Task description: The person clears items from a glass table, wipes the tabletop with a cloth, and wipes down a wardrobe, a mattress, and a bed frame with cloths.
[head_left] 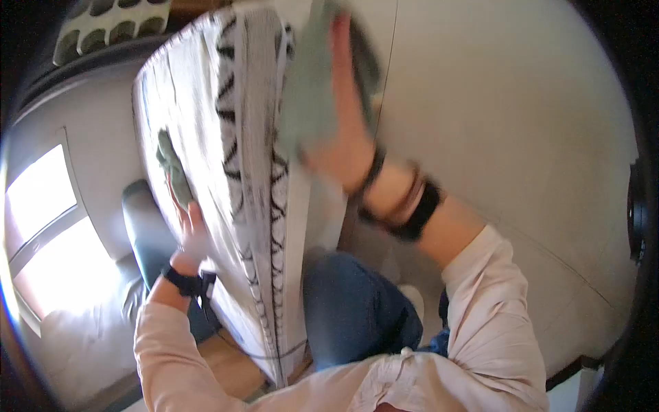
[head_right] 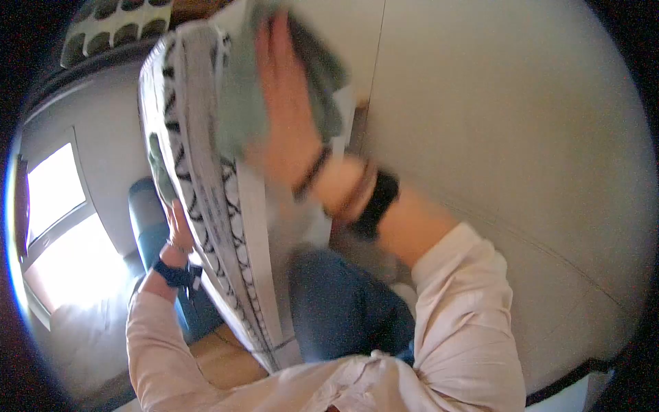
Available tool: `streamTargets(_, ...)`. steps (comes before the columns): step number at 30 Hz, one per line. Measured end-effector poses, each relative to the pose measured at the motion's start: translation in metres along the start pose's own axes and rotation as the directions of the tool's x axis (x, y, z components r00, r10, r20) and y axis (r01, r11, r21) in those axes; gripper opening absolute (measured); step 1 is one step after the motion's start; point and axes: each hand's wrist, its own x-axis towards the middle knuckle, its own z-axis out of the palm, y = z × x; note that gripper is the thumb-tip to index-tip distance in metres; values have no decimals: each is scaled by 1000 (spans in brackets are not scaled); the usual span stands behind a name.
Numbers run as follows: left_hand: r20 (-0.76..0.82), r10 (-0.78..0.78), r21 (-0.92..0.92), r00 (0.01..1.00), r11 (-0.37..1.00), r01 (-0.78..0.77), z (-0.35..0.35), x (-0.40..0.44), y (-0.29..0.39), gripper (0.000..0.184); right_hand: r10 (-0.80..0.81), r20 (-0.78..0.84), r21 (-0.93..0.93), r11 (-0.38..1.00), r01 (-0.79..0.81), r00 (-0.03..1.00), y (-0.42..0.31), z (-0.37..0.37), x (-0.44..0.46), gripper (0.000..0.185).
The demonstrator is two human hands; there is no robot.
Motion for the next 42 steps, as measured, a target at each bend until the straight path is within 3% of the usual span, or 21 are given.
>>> streamTargets(3, -31, -67, 19, 997, 997, 68, -3, 0, -5, 62, -356, -109, -344, 889, 301, 928, -6, -18, 67, 53)
streamTargets(6, -108, 178, -12, 978, 984, -180, 16, 3, 9, 59, -324, -89, -14, 946, 324, 942, -18, -8, -5, 73)
streamTargets(7, -109, 178, -14, 978, 983, -180, 16, 3, 11, 59, -241, 50, -175, 953, 246, 969, -39, -4, -43, 73)
streamTargets(8, -73, 190, 44, 979, 981, -188, 16, 3, 13, 59, -339, 347, -133, 905, 403, 875, -39, -4, -88, 64)
streamTargets(10, -28, 191, 114, 981, 976, -187, 12, 0, 20, 60, -418, 823, 185, 838, 514, 385, -40, -4, -175, 48)
streamTargets(11, 101, 191, 44, 976, 980, -196, 9, -2, 27, 59, -545, 785, -43, 427, 903, 295, -31, 10, -212, 45)
streamTargets(13, 347, 215, -103, 913, 976, -191, 6, -3, 41, 57, -599, 787, -284, -135, 949, 150, -34, 25, -214, 42)
streamTargets(14, 399, 226, -144, 889, 973, -182, 9, -3, 39, 57, -632, 729, 116, 494, 862, 263, -24, 28, -201, 43)
streamTargets(15, 449, 236, -183, 862, 968, -169, 12, -4, 37, 57, -576, 723, 493, 817, 300, 381, -23, 23, -173, 44)
streamTargets(19, 116, 308, -12, 944, 951, -309, 22, 1, 34, 56, -236, 306, -257, 912, 319, 922, -32, -22, -62, 50)
streamTargets(21, -6, 336, 75, 942, 940, -334, 26, 2, 33, 56, -230, -56, -386, 902, 192, 972, -19, -5, -58, 59)
streamTargets(22, -33, 344, 96, 939, 936, -339, 27, 1, 34, 55, -141, 25, -266, 953, 143, 990, -34, -7, -72, 62)
streamTargets(24, -52, 354, 117, 934, 931, -346, 28, 2, 36, 55, -159, 371, -319, 903, 287, 915, -60, -12, -118, 64)
streamTargets(27, -43, 352, 128, 935, 930, -344, 28, 4, 38, 54, -441, 741, -55, 711, 701, 506, -45, -9, -163, 49)
streamTargets(29, -37, 343, 141, 939, 932, -335, 28, 4, 38, 54, -447, 596, 375, 890, 261, 667, -40, -1, -128, 51)
streamTargets(31, -39, 343, 153, 939, 930, -333, 29, 1, 36, 54, -474, 492, 24, 846, 533, 730, -46, -20, -84, 50)
streamTargets(33, -44, 330, 159, 943, 934, -320, 30, -2, 33, 53, -469, 403, -116, 825, 552, 786, -38, -21, -59, 50)
streamTargets(35, -42, 320, 165, 946, 936, -310, 30, -5, 32, 53, -424, -10, -303, 864, 401, 906, -33, -8, -49, 57)
streamTargets(36, -51, 321, 171, 946, 936, -308, 31, -6, 31, 53, -420, -5, -298, 867, 399, 908, -39, -7, -58, 57)
streamTargets(39, -71, 317, 188, 946, 935, -299, 33, -8, 27, 52, -211, 676, -216, 860, 463, 706, -74, -10, -124, 50)
streamTargets(42, -109, 306, 219, 946, 935, -277, 33, -19, 22, 52, -629, 631, 198, 696, 691, 453, -45, 10, -190, 45)
